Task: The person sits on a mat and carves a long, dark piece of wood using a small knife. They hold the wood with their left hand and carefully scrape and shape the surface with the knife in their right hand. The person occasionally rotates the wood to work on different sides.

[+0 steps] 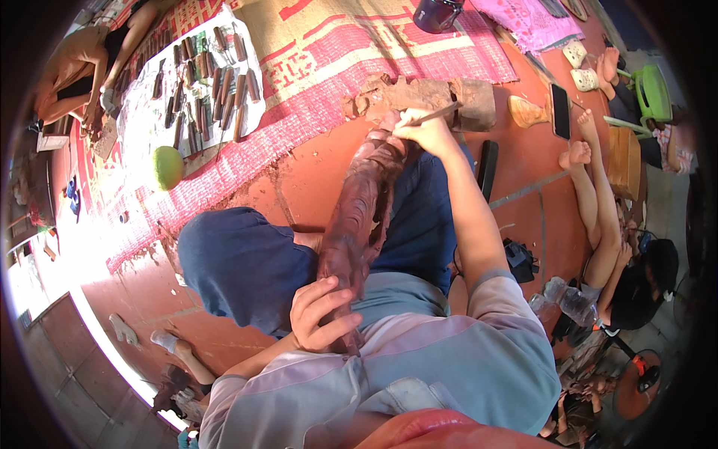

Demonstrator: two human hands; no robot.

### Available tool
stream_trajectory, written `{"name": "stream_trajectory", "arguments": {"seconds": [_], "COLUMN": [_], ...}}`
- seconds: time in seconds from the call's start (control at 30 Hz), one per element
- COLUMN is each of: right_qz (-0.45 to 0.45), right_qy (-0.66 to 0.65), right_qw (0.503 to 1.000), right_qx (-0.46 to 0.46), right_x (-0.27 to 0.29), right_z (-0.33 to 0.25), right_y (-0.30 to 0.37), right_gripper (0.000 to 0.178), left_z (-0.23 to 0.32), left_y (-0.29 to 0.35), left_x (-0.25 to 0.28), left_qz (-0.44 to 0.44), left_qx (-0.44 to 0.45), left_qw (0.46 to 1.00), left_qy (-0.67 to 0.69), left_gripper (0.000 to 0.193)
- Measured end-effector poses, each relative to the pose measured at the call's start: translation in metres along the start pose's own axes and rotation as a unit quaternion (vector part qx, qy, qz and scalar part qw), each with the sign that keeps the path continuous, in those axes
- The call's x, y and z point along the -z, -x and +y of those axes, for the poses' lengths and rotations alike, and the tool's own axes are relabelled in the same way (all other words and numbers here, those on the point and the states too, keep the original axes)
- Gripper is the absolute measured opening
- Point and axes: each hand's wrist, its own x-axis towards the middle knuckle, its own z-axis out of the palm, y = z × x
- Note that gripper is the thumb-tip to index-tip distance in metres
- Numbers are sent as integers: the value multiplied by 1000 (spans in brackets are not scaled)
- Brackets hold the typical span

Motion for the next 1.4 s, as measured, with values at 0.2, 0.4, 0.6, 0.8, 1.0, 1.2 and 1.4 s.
{"name": "stream_trajectory", "arguments": {"seconds": [0.2,0.4,0.6,0.8,1.0,1.2,1.4], "right_qz": [27,-57,-26,-10,-14,53,21], "right_qy": [-66,34,4,7,24,-56,7], "right_qw": [996,998,1000,1000,999,997,1000], "right_qx": [-47,-10,-1,-10,-31,-3,8], "right_x": [12,0,3,8,-3,4,-3], "right_z": [10,6,-3,3,-5,11,1], "right_y": [-8,-7,-7,-7,-2,-4,-10], "right_gripper": [12,11,13,14,12,11,13], "left_z": [3,3,4,4,4,4,7], "left_y": [-1,-1,-3,-1,1,2,1], "left_x": [-1,-1,0,-1,0,-5,-6], "left_qz": [5,15,9,2,4,18,26], "left_qx": [12,17,17,13,12,17,33], "left_qw": [1000,1000,1000,1000,1000,1000,999], "left_qy": [5,2,0,9,2,3,4], "left_gripper": [20,20,20,20,20,18,19]}}
